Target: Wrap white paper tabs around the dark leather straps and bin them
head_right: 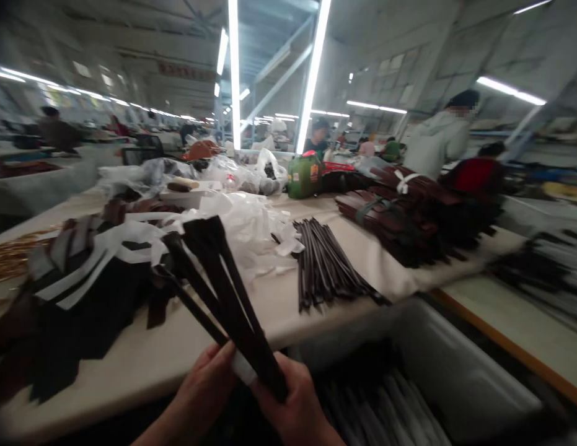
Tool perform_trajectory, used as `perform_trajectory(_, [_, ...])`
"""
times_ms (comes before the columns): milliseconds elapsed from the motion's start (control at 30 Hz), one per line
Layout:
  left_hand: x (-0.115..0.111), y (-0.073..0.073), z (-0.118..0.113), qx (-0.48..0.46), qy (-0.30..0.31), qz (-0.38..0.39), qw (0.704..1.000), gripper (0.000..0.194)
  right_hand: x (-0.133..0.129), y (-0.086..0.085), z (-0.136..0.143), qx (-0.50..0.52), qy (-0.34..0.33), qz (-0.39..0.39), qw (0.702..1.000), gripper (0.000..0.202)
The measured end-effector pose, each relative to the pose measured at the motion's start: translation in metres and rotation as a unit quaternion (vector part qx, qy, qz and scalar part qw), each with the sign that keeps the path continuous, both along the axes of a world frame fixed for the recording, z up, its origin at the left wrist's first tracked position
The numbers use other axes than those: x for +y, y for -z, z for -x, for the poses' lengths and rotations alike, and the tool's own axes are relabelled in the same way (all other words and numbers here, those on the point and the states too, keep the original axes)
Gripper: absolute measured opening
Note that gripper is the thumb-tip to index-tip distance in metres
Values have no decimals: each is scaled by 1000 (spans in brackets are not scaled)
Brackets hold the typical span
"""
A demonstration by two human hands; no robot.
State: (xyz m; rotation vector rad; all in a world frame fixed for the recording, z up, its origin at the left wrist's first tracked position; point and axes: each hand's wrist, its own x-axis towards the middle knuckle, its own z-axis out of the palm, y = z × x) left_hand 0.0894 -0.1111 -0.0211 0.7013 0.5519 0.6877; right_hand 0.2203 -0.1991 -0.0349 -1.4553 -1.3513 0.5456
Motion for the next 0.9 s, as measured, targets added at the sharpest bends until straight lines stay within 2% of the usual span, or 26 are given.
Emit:
perform_trajectory(67, [2,0,10,45,35,-45,997,35,-12,-18,-11,-40,39,18,998,23])
perform_trajectory(167, [25,-2,20,114,61,-135,982,51,-48,-37,-48,-81,161,41,983,26])
perform_trajectory(267, [44,0,23,173,67,-169,968,50,-106,-42,-95,-103,315,61,941,27])
perform_trajectory(333, [49,4,24,200,69,-166,963,48,-149,-37,-125,-113,407,79,903,27])
perform_trajectory(433, [48,15,24,227,86,-164,956,50,-209,-14,-159,-122,490,133,853,28])
perform_trajectory(533, [46,31,22,239,119,-165,950,51,-256,22,-172,-113,513,201,827,30])
perform_trajectory(600, [45,38,17,230,137,-171,948,50,-277,49,-171,-102,514,238,817,34])
perform_trajectory(667, [45,41,10,211,151,-176,950,48,-288,73,-169,-91,516,262,810,39])
perform_trajectory(767, [49,36,-6,192,158,-186,951,44,-288,100,-171,-80,522,271,805,43])
perform_trajectory(900, [56,27,-35,185,176,-211,943,42,-280,117,-183,-74,516,270,810,38])
